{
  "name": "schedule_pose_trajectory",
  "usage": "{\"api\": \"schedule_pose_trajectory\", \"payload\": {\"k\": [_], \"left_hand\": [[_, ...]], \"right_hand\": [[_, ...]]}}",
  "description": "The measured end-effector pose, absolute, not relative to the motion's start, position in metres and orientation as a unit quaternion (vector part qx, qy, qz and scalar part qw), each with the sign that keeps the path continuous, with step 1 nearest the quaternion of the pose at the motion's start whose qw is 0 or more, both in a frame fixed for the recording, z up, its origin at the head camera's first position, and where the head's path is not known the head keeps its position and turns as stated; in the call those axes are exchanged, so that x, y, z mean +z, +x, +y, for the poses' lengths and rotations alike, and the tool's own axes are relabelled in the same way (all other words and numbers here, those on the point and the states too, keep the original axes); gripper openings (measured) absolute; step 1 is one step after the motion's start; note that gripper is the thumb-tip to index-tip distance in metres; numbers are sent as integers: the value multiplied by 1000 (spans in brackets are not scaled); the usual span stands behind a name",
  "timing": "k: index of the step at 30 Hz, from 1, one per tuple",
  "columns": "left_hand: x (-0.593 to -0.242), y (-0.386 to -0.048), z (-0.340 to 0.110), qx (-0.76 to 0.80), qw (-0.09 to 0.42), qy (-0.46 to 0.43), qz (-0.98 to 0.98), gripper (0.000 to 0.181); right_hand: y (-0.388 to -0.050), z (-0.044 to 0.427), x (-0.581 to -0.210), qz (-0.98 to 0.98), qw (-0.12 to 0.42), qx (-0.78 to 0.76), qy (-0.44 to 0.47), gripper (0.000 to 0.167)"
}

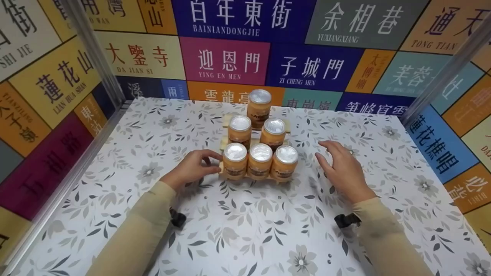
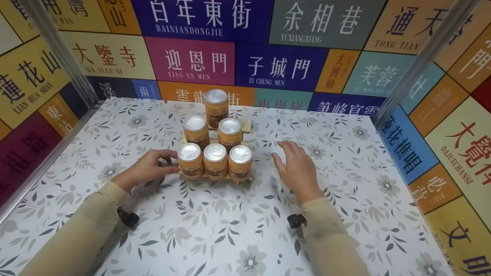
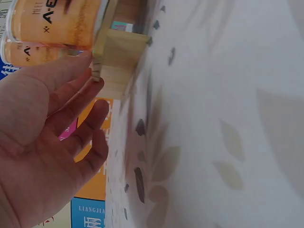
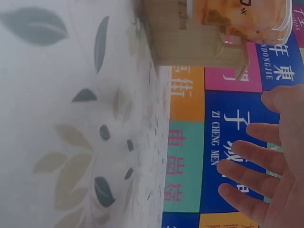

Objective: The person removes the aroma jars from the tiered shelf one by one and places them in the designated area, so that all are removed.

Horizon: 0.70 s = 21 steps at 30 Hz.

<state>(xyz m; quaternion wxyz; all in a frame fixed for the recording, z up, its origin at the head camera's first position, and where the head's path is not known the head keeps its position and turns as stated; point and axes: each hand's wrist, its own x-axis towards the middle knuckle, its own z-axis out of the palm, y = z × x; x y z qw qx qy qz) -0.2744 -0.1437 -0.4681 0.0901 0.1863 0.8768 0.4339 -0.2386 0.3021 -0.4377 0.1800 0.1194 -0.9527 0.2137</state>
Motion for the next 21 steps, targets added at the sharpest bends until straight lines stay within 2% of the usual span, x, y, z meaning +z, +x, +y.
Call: {"api": "schedule_pose_trajectory", "payload": {"k": [15,21], "left_hand": [[-460,-282,-142,421,119,152,886,37],[-462,-279,-140,404,101,176,892,37]], "right_hand": [[-254,259,-405,-904,145,379,134,39],[-259,238,-394,-890,132,419,120,37]]}}
